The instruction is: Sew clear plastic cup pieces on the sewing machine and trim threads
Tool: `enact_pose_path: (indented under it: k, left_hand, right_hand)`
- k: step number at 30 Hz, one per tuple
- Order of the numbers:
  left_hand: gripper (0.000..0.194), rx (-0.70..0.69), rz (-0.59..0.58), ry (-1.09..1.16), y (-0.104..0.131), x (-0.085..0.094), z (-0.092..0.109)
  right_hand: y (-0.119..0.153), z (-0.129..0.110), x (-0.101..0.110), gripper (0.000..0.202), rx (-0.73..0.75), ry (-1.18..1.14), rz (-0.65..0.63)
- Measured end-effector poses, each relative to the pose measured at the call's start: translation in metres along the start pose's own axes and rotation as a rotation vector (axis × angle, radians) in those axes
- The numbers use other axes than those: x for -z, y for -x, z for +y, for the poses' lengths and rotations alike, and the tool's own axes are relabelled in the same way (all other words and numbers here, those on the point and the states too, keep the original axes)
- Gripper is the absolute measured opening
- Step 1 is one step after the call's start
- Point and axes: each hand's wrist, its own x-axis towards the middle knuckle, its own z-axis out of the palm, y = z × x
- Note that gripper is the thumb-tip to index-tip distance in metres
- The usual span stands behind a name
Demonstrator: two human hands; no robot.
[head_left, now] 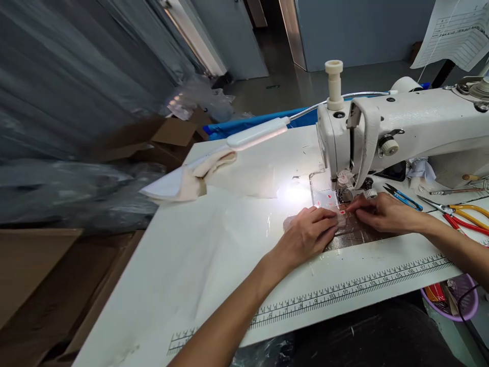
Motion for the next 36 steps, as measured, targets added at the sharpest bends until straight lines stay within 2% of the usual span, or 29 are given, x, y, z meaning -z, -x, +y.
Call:
enact_pose_path:
  k: [2,4,8,13,17,20,26,31,36]
  left_hand:
    - [0.016,-0.006,0.003,-0.021,0.000,0.001,0.001]
    - [0.017,0.000,0.003,-0.026,-0.001,0.001,0.003]
    - [0.017,0.031,0.008,0.006,-0.001,0.001,0.006]
    - [0.013,0.087,0.022,0.032,-0.003,-0.001,0.006]
    - [0.013,0.033,-0.008,-0.049,-0.004,-0.001,0.005]
    - [0.015,-0.002,0.019,-0.101,-0.004,-0.001,0.006]
    - [0.011,-0.086,0.133,-0.147,-0.006,-0.005,0.003]
    - [0.011,-0.140,0.127,-0.184,-0.006,-0.006,0.000]
    - [0.015,-0.162,0.134,-0.173,-0.007,-0.007,0.000]
  right_hand:
    - [-0.003,-0.003,0.006,0.028,-0.076,0.053,0.006]
    - [-0.007,-0.003,0.005,0.029,-0.067,0.096,0.005]
    - [-0.012,0.006,-0.010,0.031,0.057,0.128,0.038]
    - [-0.006,0.024,-0.028,0.033,0.239,0.201,0.112]
    - [0.000,0.033,-0.034,0.036,0.340,0.265,0.135]
    - [0.001,0.036,-0.035,0.036,0.369,0.241,0.142]
    - [0.003,0.035,-0.034,0.035,0.328,0.175,0.147]
    - [0.002,0.029,-0.029,0.036,0.261,0.113,0.122]
    - [0.000,0.027,-0.024,0.034,0.229,0.110,0.174]
